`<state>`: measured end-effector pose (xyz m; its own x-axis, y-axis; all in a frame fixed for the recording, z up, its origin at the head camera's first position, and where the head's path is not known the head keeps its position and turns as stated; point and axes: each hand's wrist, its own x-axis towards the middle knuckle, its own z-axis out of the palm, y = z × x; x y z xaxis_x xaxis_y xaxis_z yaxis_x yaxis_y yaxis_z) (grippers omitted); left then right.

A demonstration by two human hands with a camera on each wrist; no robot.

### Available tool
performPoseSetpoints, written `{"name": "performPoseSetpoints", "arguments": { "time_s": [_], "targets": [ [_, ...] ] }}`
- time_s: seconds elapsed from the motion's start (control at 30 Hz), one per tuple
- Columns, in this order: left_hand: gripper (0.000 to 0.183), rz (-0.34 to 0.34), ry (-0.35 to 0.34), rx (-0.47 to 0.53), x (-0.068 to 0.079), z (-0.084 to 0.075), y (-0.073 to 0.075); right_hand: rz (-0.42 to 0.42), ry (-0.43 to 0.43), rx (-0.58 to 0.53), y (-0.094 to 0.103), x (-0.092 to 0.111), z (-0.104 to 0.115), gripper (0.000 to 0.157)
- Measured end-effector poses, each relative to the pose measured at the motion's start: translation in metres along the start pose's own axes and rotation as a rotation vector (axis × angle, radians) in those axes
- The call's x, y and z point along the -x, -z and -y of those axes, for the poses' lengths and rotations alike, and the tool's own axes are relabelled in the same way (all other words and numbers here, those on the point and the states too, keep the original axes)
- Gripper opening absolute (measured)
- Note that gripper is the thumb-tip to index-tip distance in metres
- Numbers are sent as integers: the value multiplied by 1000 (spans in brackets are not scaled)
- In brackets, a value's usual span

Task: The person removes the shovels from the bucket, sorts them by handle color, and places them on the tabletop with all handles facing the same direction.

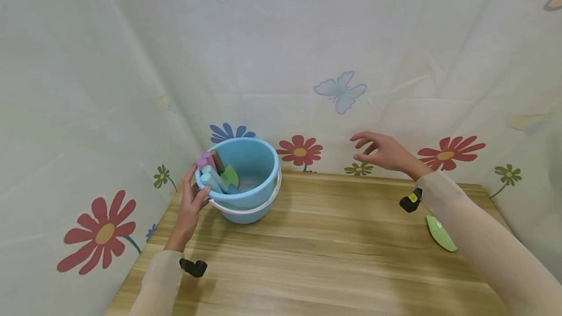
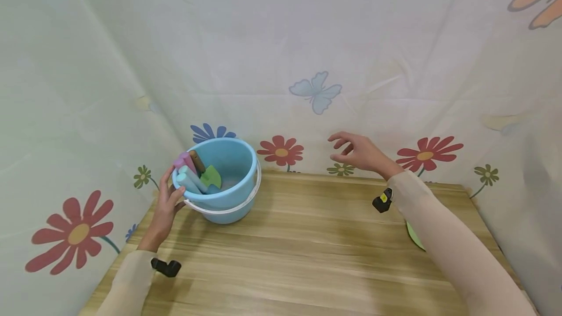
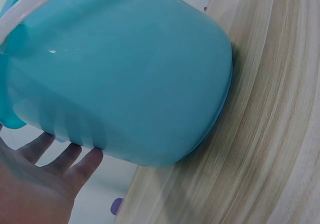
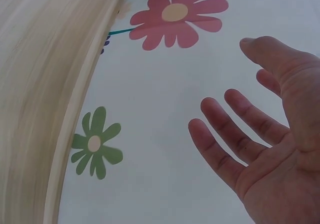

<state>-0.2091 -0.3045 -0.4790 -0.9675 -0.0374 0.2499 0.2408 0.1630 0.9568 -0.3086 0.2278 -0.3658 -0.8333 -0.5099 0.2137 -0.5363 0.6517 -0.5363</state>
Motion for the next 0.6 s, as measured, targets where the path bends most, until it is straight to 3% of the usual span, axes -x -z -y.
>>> {"name": "performPoseSetpoints", "arguments": {
  "time_s": [0.6],
  "targets": [
    [68, -1, -5, -5, -1, 3, 1, 84, 32, -28, -9, -27, 29, 52]
  ]
}}
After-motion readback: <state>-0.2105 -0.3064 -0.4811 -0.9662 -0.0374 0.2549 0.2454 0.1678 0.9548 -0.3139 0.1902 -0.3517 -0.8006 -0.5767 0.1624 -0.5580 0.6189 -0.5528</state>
